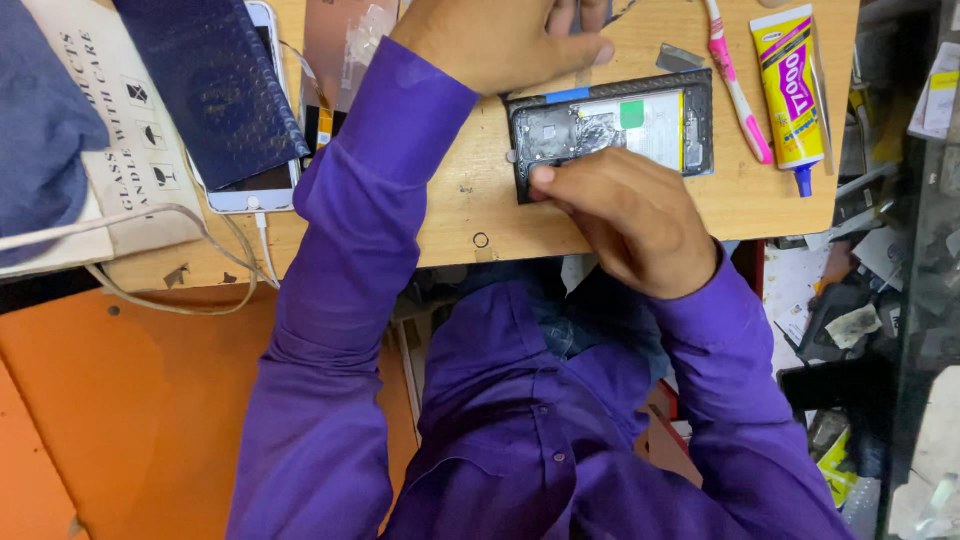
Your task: The person disassembles a smartphone by removing the back cover and unscrewing internal components with a screwdriver. They handle the battery, motherboard, and camera module, then reassemble the device by replacing the back cover.
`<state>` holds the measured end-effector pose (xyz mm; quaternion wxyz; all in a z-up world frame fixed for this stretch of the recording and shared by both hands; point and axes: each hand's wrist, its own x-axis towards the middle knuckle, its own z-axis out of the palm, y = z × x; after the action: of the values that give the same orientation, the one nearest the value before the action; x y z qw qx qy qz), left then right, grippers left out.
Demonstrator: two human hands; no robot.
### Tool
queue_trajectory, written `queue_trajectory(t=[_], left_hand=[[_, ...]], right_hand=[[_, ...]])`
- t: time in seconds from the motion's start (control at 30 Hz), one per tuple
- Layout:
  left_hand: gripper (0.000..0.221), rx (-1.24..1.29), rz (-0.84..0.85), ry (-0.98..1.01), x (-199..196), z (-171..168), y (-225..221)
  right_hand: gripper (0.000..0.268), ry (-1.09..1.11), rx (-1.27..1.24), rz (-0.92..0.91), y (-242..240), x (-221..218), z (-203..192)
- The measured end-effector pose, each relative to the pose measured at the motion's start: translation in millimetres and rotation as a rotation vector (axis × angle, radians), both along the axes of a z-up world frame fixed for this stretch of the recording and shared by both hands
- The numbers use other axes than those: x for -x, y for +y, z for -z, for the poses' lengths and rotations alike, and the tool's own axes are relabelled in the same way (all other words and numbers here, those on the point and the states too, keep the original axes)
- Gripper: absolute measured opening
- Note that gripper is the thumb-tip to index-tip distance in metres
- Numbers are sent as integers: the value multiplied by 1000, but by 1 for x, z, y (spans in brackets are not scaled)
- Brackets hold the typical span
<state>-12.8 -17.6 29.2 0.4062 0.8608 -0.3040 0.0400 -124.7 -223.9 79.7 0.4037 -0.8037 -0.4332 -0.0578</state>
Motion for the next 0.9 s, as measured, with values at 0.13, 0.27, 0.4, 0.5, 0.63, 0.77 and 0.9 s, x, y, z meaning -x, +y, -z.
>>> queue_trajectory(t=[0.13, 0.27, 0.4, 0.5, 0.63, 0.77, 0.9], left_hand=[[38, -29, 188, 149, 4, -3, 1], [37, -103, 178, 316, 6, 1, 2], [35, -62, 193, 305, 3, 5, -1], [36, -60, 181, 287, 2, 11, 0], [33, -60, 174, 327, 2, 11, -3], [34, -66, 160, 381, 4, 10, 1], [34, -71, 162, 342, 0, 7, -3]], right_hand=[[57, -118, 19, 40, -4, -2, 3], [57, 14, 35, 7, -4, -3, 5], [55, 2, 9, 11, -5, -4, 3], [57, 16, 13, -30, -2, -5, 3], [59, -102, 71, -24, -4, -4, -4], [58, 39, 117, 8, -3, -2, 4], [59, -68, 159, 137, -9, -5, 21]])
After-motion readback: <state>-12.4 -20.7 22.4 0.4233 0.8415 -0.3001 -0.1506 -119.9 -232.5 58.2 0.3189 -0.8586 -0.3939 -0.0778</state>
